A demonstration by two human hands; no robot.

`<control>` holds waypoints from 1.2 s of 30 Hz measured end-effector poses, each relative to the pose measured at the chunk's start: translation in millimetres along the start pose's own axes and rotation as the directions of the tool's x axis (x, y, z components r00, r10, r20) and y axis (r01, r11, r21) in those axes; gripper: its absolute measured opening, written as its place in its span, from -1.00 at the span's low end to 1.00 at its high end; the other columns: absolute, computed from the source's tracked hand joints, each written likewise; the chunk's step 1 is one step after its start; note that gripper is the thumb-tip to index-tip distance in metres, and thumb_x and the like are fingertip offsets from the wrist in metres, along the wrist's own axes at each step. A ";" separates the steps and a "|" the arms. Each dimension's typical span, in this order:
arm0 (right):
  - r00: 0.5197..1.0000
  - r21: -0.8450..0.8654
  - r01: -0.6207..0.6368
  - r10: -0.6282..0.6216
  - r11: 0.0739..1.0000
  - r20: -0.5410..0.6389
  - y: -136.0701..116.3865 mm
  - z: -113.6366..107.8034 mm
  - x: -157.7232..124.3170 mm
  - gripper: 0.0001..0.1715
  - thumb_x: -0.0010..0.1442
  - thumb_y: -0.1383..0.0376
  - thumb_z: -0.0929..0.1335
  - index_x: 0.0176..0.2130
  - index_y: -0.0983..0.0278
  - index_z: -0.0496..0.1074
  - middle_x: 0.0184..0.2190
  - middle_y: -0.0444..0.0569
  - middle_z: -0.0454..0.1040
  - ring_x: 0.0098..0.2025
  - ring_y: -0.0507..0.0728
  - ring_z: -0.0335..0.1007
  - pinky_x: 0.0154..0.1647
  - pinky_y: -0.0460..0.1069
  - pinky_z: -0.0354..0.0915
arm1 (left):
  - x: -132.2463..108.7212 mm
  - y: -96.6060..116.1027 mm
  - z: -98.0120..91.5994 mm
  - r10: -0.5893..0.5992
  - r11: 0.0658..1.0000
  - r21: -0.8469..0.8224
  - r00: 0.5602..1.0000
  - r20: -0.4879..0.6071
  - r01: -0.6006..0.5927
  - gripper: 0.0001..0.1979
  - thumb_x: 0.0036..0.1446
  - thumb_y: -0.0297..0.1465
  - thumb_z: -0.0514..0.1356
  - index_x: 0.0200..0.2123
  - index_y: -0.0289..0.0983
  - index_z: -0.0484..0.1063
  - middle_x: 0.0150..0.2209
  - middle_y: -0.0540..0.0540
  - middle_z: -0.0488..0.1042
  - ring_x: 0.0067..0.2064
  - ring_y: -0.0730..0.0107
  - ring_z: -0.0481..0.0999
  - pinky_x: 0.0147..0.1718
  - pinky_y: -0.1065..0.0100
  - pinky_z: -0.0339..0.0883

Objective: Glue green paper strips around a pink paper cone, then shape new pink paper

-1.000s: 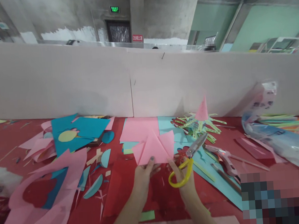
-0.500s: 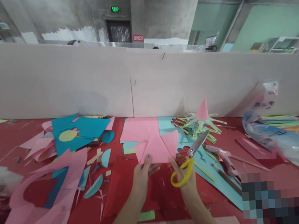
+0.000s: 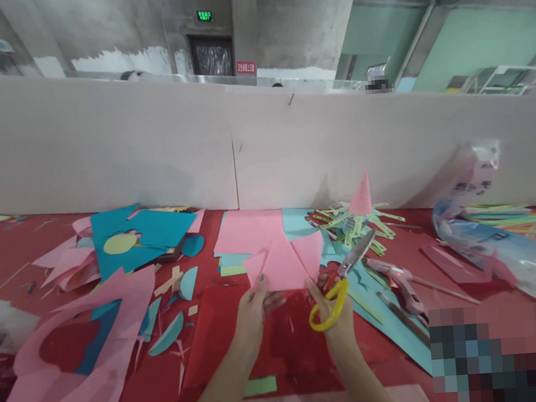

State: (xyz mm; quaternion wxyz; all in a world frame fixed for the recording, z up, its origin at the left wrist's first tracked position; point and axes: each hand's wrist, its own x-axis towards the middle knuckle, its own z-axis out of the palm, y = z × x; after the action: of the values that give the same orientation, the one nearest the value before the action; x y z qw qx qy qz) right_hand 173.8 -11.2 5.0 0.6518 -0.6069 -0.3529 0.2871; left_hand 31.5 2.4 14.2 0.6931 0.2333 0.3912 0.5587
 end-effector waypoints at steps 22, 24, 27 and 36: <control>0.998 0.017 0.011 -0.012 1.000 0.063 6.7 -2.2 3.2 -0.61 -0.12 0.16 0.44 -0.36 0.28 0.26 -0.58 -0.17 0.38 -0.58 0.03 0.33 -0.52 -0.06 0.28 | 0.8 17.4 -3.4 -0.074 0.986 0.156 0.991 0.113 0.056 -0.69 -0.08 -0.31 0.28 -0.31 -0.43 0.40 -0.27 -0.26 0.52 -0.27 0.12 0.55 -0.38 0.33 0.47; 0.996 0.046 0.017 -0.021 0.999 0.087 3.4 -1.8 3.3 -0.62 -0.12 0.16 0.43 -0.36 0.28 0.26 -0.58 -0.17 0.39 -0.59 0.04 0.33 -0.52 -0.05 0.29 | 1.3 17.1 -3.7 -0.075 0.986 0.159 0.991 0.114 0.057 -0.68 -0.08 -0.31 0.29 -0.31 -0.43 0.40 -0.28 -0.26 0.53 -0.29 0.14 0.56 -0.41 0.35 0.47; 0.992 0.085 0.019 -0.029 0.996 0.123 -1.0 -1.0 2.6 -0.63 -0.11 0.14 0.42 -0.38 0.28 0.26 -0.60 -0.16 0.41 -0.60 0.04 0.33 -0.52 -0.04 0.29 | 3.8 15.0 -5.9 -0.065 0.987 0.154 0.991 0.114 0.047 -0.67 -0.09 -0.31 0.29 -0.28 -0.44 0.40 -0.27 -0.27 0.53 -0.31 0.15 0.56 -0.44 0.36 0.47; 0.997 -0.126 -0.071 0.071 0.989 -0.004 -10.7 2.6 -10.2 -0.53 -0.23 0.06 0.45 -0.48 0.25 0.18 -0.75 -0.29 0.23 -0.71 0.00 0.19 -0.64 -0.08 0.17 | 5.6 1.6 -4.5 -0.064 0.990 0.130 0.992 0.105 0.050 -0.62 -0.20 -0.32 0.35 -0.31 -0.43 0.42 -0.36 -0.22 0.55 -0.39 0.22 0.57 -0.39 0.35 0.47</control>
State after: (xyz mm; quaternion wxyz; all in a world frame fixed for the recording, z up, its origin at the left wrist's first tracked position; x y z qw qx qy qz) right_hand 165.2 -18.9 14.6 0.6014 -0.6590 -0.3486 0.2874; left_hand 27.3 7.7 11.2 0.7128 0.2961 0.3941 0.4990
